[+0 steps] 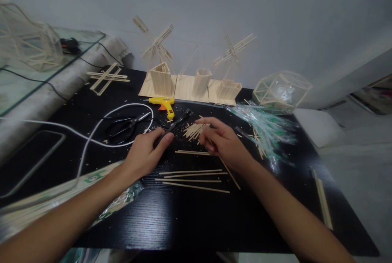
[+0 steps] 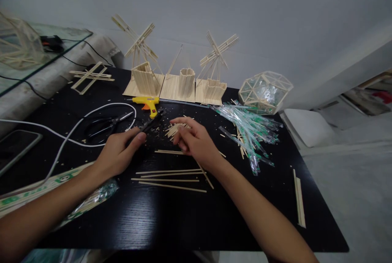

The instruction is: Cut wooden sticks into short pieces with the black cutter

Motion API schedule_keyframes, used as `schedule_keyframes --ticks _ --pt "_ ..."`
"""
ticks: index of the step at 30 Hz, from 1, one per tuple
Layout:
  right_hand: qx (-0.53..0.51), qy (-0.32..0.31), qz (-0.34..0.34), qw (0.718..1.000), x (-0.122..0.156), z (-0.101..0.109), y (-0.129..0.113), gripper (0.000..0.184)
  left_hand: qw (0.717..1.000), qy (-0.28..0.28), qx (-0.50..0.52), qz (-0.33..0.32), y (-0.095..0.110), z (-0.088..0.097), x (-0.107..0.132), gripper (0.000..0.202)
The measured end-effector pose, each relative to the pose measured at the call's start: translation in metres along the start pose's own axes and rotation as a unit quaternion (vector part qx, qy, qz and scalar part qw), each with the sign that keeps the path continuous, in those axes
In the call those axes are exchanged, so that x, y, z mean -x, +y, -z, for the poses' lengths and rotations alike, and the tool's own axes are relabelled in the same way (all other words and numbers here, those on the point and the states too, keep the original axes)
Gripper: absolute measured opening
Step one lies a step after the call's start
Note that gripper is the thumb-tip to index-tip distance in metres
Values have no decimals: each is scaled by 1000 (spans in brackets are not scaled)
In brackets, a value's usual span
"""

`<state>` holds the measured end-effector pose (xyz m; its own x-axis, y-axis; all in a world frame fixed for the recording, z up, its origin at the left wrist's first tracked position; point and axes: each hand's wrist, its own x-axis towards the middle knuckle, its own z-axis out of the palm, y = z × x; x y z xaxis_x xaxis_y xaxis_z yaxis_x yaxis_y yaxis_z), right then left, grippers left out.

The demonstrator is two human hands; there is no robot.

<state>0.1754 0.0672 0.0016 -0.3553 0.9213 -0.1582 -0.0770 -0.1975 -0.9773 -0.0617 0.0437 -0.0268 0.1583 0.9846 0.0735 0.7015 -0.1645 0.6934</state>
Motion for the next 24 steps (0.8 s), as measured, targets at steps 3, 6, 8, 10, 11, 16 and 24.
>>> schedule_keyframes --ticks 3,6,8,10,11,16,24 --pt "10 39 39 998 -1 12 -9 21 993 -13 117 32 -4 -1 -2 53" --pt "-10 65 63 996 -3 20 -15 26 954 -38 289 67 -6 -3 -4 53" --pt "-5 77 71 994 -4 23 -16 28 916 -53 386 92 -6 -3 -6 51" --pt "5 84 78 993 -4 25 -18 30 879 -56 460 112 -4 0 -8 49" --pt "12 86 83 993 -4 26 -18 31 862 -55 489 120 -4 2 -9 47" --pt "65 78 74 992 -4 33 -23 29 822 -14 547 156 -1 11 -13 43" --pt "122 22 31 992 -2 36 -27 32 802 43 564 192 -1 11 -17 50"
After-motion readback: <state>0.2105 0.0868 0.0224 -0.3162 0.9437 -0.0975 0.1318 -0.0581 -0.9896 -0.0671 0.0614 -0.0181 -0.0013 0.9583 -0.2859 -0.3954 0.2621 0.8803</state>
